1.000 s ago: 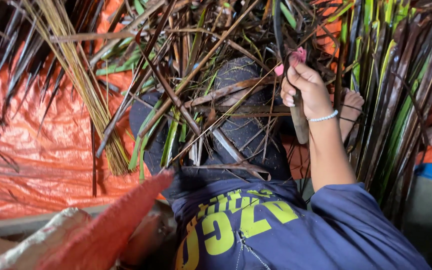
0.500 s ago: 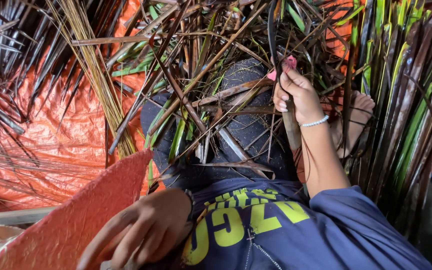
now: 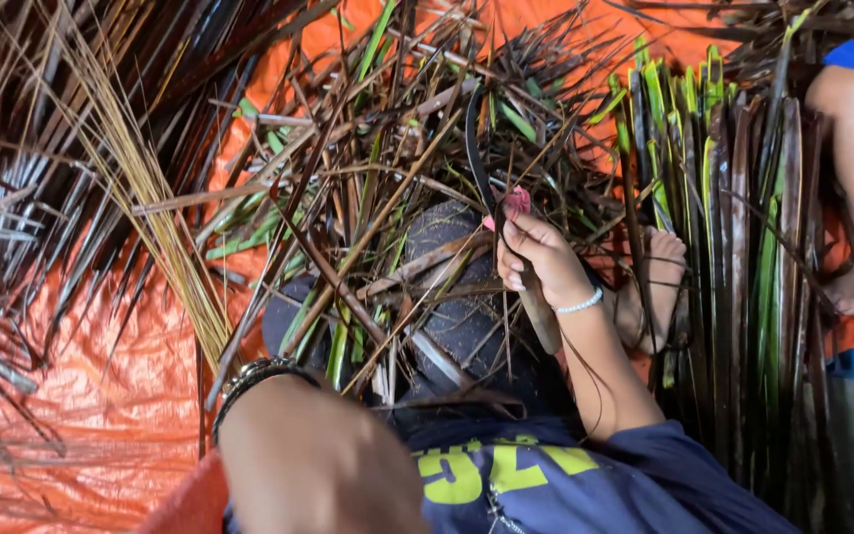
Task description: The person sits cross-legged on an orange tarp and uses a curved blade to strip fibers from palm leaves. They hold each leaf with the left hand and scrape it with the right, discarding the stripped material onto the floor.
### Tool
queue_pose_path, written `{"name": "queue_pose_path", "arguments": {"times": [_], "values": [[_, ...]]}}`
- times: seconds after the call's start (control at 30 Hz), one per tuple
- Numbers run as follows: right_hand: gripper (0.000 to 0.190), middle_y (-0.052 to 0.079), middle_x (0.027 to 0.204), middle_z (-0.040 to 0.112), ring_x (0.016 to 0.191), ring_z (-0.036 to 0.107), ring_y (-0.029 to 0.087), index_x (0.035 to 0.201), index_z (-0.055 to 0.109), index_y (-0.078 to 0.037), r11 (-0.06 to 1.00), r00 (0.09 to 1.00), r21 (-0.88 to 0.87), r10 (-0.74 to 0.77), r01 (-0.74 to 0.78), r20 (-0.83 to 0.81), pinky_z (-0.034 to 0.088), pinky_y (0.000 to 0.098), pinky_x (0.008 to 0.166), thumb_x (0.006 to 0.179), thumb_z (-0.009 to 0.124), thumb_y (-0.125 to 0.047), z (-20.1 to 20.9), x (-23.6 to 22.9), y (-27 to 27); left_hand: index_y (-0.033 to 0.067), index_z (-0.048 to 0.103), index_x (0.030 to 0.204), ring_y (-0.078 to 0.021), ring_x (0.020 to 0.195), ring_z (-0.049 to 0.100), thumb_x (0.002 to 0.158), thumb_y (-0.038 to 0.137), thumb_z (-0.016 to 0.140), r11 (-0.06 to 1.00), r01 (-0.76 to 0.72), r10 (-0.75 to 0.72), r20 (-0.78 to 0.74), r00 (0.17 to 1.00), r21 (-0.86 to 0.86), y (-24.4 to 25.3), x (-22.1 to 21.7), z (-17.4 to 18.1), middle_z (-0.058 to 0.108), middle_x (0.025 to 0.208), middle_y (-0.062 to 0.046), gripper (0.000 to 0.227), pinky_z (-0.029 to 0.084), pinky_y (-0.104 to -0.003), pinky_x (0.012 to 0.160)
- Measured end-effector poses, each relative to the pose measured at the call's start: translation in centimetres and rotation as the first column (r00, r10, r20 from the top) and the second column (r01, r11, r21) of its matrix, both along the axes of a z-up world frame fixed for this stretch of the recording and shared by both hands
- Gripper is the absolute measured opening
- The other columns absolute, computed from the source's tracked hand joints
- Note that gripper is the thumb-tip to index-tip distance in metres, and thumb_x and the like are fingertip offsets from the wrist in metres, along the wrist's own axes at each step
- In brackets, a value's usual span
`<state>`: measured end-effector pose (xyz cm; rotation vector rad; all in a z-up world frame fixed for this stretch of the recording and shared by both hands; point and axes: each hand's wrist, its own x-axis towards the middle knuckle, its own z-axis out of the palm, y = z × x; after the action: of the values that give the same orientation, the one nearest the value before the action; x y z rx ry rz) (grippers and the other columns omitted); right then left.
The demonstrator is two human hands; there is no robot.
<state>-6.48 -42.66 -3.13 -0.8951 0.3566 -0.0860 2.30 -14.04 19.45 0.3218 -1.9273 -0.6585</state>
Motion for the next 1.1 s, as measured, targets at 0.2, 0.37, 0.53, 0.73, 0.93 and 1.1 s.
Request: {"name": "queue_pose_path", "arguments": {"times": [0.2,0.37,0.53,0.73,0.93,1.1], "values": [[0.025,0.008,0.05,0.037,0.039,0.048,0.023,0.123,0.064,-0.001,0.998,0.997,-0.027,0.059,-0.058,0.045,0.044,0.0306,0.031,0.106,0.05,-0.011,-0.8,1.2,0.7,0.0007,0.061,0.123,-0.0429,0.109,0.063,0.093,0.024,0.071,0.171,-0.943,0.812,0.501,0.299,0.285,-2.6,0.9,-12.1,0.065,0.112,-0.022,0.039,0.051,-0.054,0.095],[0.029,0.01,0.048,0.04,0.039,0.049,0.023,0.13,0.062,0.003,0.985,0.988,-0.103,0.144,-0.138,0.059,0.047,0.0312,0.03,0.106,0.049,-0.008,-1.4,2.0,1.4,0.0039,0.054,0.136,-0.0443,0.086,0.072,0.099,0.024,0.064,-0.168,-0.781,0.712,0.622,0.326,0.602,-0.9,-2.5,-19.2,0.076,0.086,-0.017,0.043,0.054,-0.058,0.079],[0.023,0.0,0.05,0.045,0.037,0.051,0.012,0.114,0.068,-0.003,0.988,0.99,-0.083,0.13,-0.126,0.046,0.045,0.023,0.03,0.106,0.048,-0.01,1.8,2.7,-0.8,-0.0024,0.071,0.105,-0.0308,0.062,0.069,0.095,-0.003,0.053,-0.277,-0.59,0.846,0.484,0.225,0.758,2.8,-3.9,-19.3,0.075,0.073,-0.02,0.021,0.055,-0.042,0.062],[0.03,-0.007,0.057,0.049,0.044,0.047,0.008,0.068,0.051,-0.016,0.963,0.975,-0.264,-0.012,-0.048,-0.222,0.039,0.0202,0.04,0.07,0.041,0.012,5.1,6.3,-7.6,0.0112,0.076,0.106,-0.0074,0.066,0.073,0.093,0.004,0.062,-0.495,-0.615,0.646,0.734,0.212,0.613,9.9,-4.8,-23.4,0.081,0.086,0.0,0.02,0.062,-0.02,0.055],[0.023,-0.012,0.068,0.051,0.055,0.048,0.005,0.095,0.061,-0.028,0.909,0.91,-0.04,-0.412,0.414,0.04,0.035,0.0197,0.05,0.116,0.055,-0.035,-0.8,4.7,-21.5,0.0023,0.068,0.118,-0.0065,0.056,0.065,0.104,0.014,0.05,-0.519,-0.493,0.777,0.626,0.069,0.699,14.4,-5.6,-24.1,0.073,0.078,-0.004,0.026,0.055,-0.015,0.046],[0.016,-0.004,0.057,0.045,0.04,0.045,0.011,0.096,0.054,-0.018,0.953,0.955,-0.117,-0.263,0.28,0.14,0.033,0.0243,0.031,0.1,0.068,-0.025,6.9,2.0,-4.3,0.0047,0.059,0.124,-0.0226,0.075,0.062,0.102,0.013,0.057,-0.492,-0.514,0.817,0.577,0.006,0.702,4.8,-2.5,-20.7,0.071,0.091,-0.013,0.024,0.051,-0.035,0.065]]}}
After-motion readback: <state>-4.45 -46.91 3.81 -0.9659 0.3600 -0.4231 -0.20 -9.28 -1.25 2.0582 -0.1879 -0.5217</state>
